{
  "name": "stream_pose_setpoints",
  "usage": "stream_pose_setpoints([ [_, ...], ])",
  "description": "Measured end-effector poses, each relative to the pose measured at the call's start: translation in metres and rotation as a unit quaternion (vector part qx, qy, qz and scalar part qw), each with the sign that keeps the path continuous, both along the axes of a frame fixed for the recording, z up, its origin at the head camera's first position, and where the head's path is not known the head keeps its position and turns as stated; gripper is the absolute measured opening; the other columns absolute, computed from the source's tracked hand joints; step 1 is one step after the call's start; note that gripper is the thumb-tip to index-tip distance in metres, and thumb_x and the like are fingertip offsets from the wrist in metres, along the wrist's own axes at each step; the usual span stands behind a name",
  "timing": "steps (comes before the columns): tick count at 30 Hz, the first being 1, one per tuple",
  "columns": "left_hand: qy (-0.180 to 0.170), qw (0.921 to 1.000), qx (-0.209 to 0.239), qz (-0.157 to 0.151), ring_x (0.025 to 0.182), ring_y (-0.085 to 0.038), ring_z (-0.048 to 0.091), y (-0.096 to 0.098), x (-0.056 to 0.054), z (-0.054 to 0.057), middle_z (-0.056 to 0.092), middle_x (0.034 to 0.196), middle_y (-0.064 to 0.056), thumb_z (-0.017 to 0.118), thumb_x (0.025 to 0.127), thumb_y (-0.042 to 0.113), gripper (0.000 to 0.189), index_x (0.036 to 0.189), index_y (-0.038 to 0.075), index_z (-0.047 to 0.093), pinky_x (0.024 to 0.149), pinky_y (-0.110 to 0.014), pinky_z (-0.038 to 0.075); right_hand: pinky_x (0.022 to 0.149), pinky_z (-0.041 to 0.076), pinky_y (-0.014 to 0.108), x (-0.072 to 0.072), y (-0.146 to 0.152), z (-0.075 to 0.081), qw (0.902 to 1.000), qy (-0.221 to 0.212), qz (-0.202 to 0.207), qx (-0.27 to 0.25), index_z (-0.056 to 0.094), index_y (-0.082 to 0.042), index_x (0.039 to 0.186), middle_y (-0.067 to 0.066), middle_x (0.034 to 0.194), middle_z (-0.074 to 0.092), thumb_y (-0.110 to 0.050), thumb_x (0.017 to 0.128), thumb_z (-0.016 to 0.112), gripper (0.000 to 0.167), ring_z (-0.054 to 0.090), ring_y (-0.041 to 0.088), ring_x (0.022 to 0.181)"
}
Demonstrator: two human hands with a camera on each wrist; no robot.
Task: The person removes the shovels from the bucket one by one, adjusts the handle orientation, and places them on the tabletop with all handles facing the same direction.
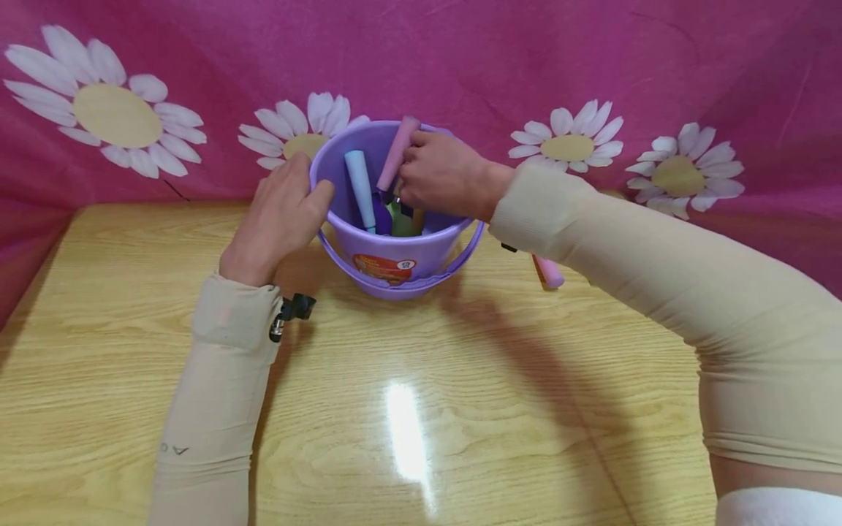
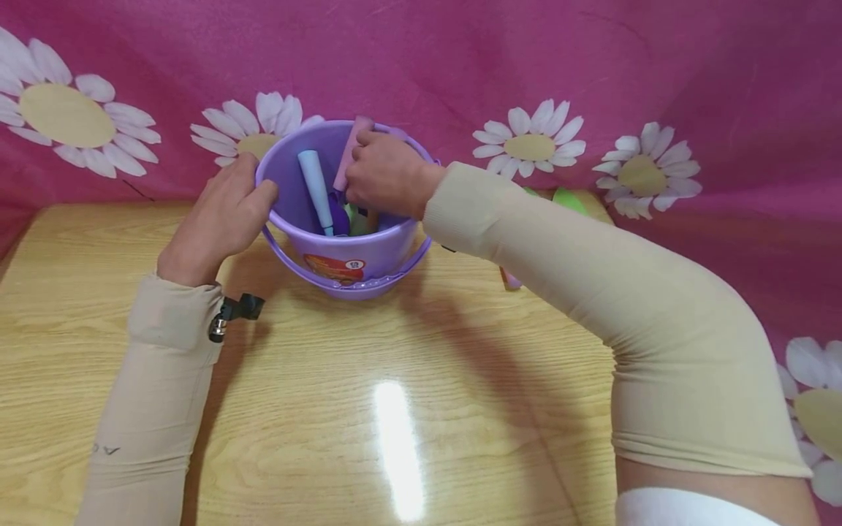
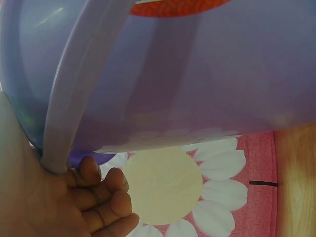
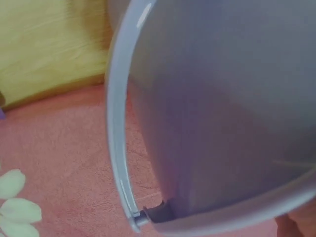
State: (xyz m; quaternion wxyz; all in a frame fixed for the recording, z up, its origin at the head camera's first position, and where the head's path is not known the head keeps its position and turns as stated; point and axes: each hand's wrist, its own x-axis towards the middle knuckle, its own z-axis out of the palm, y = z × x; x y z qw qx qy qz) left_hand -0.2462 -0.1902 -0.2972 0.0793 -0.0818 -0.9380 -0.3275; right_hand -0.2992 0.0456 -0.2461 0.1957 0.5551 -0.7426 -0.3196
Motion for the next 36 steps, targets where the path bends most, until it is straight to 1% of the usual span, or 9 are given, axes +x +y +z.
stream_pose_setpoints([
  [2,0.001,1.0000,-0.001,0.000,0.095,-0.033,0.053,0.000,0.000,-0.001,0.055,0.105,-0.019,0.037,0.098,0.032,0.042,0.118,-0.002,0.052,0.079,-0.040,0.040,0.097,0.047,0.040,-0.001,-0.003,-0.001,0.9997,-0.003,-0.006,0.024,0.081,-0.020,0.089,0.002,0.094,0.080,-0.005,0.099,0.055,0.031,0.072,0.024,0.097],
  [5,0.002,1.0000,-0.003,0.001,0.096,-0.033,0.053,0.000,-0.001,-0.001,0.055,0.106,-0.019,0.036,0.098,0.032,0.043,0.118,-0.002,0.051,0.080,-0.040,0.040,0.095,0.050,0.042,-0.001,-0.008,-0.003,0.9976,-0.029,-0.027,0.058,0.081,-0.018,0.091,0.004,0.096,0.081,-0.006,0.097,0.057,0.028,0.073,0.026,0.094],
  [9,0.002,1.0000,-0.002,0.000,0.096,-0.033,0.054,0.000,-0.001,-0.001,0.055,0.106,-0.019,0.037,0.098,0.032,0.042,0.118,-0.002,0.051,0.080,-0.040,0.040,0.083,0.055,0.045,0.000,-0.014,-0.006,0.9929,-0.061,-0.052,0.087,0.081,-0.014,0.088,0.009,0.094,0.081,-0.005,0.094,0.057,0.026,0.073,0.030,0.086],
  [14,-0.007,1.0000,0.002,-0.002,0.097,-0.032,0.053,0.002,0.000,0.000,0.055,0.107,-0.018,0.038,0.098,0.032,0.043,0.121,-0.001,0.050,0.081,-0.041,0.042,0.070,0.059,0.046,0.000,-0.017,-0.010,0.9887,-0.082,-0.073,0.102,0.079,-0.013,0.084,0.011,0.087,0.079,-0.003,0.092,0.055,0.027,0.072,0.031,0.077],
  [23,-0.006,1.0000,0.007,-0.003,0.098,-0.032,0.053,0.000,0.000,0.000,0.055,0.108,-0.019,0.038,0.098,0.031,0.043,0.123,-0.002,0.050,0.081,-0.041,0.042,0.068,0.061,0.048,0.002,-0.022,-0.009,0.9843,-0.112,-0.078,0.113,0.079,-0.012,0.084,0.013,0.085,0.079,-0.001,0.091,0.054,0.028,0.073,0.029,0.075],
  [27,-0.009,0.9999,0.010,-0.003,0.096,-0.032,0.053,0.001,0.000,0.001,0.055,0.109,-0.018,0.038,0.098,0.031,0.044,0.124,-0.002,0.050,0.079,-0.041,0.043,0.060,0.053,0.045,0.005,-0.021,-0.004,0.9838,-0.095,-0.078,0.130,0.079,-0.011,0.084,0.011,0.082,0.078,-0.002,0.091,0.053,0.028,0.069,0.030,0.070],
  [31,-0.015,0.9998,0.014,-0.002,0.096,-0.031,0.054,0.002,0.001,0.001,0.055,0.111,-0.018,0.039,0.099,0.032,0.045,0.127,-0.002,0.049,0.079,-0.041,0.045,0.059,0.048,0.042,0.007,-0.018,0.002,0.9879,-0.060,-0.064,0.128,0.079,-0.011,0.085,0.010,0.081,0.078,-0.002,0.094,0.052,0.030,0.069,0.030,0.070],
  [33,-0.021,0.9997,0.014,-0.003,0.097,-0.031,0.054,0.002,0.001,0.001,0.055,0.113,-0.018,0.038,0.099,0.032,0.047,0.131,-0.001,0.048,0.080,-0.041,0.047,0.064,0.056,0.042,0.008,-0.016,0.006,0.9907,-0.048,-0.059,0.113,0.080,-0.011,0.087,0.010,0.082,0.078,-0.003,0.096,0.052,0.030,0.072,0.030,0.074],
  [36,-0.020,0.9998,0.009,-0.001,0.098,-0.032,0.054,0.001,0.001,0.002,0.055,0.113,-0.018,0.038,0.099,0.033,0.047,0.131,-0.001,0.048,0.082,-0.042,0.046,0.070,0.060,0.043,0.009,-0.013,0.012,0.9924,-0.036,-0.066,0.098,0.080,-0.012,0.091,0.010,0.086,0.079,-0.003,0.098,0.052,0.030,0.074,0.030,0.079],
])
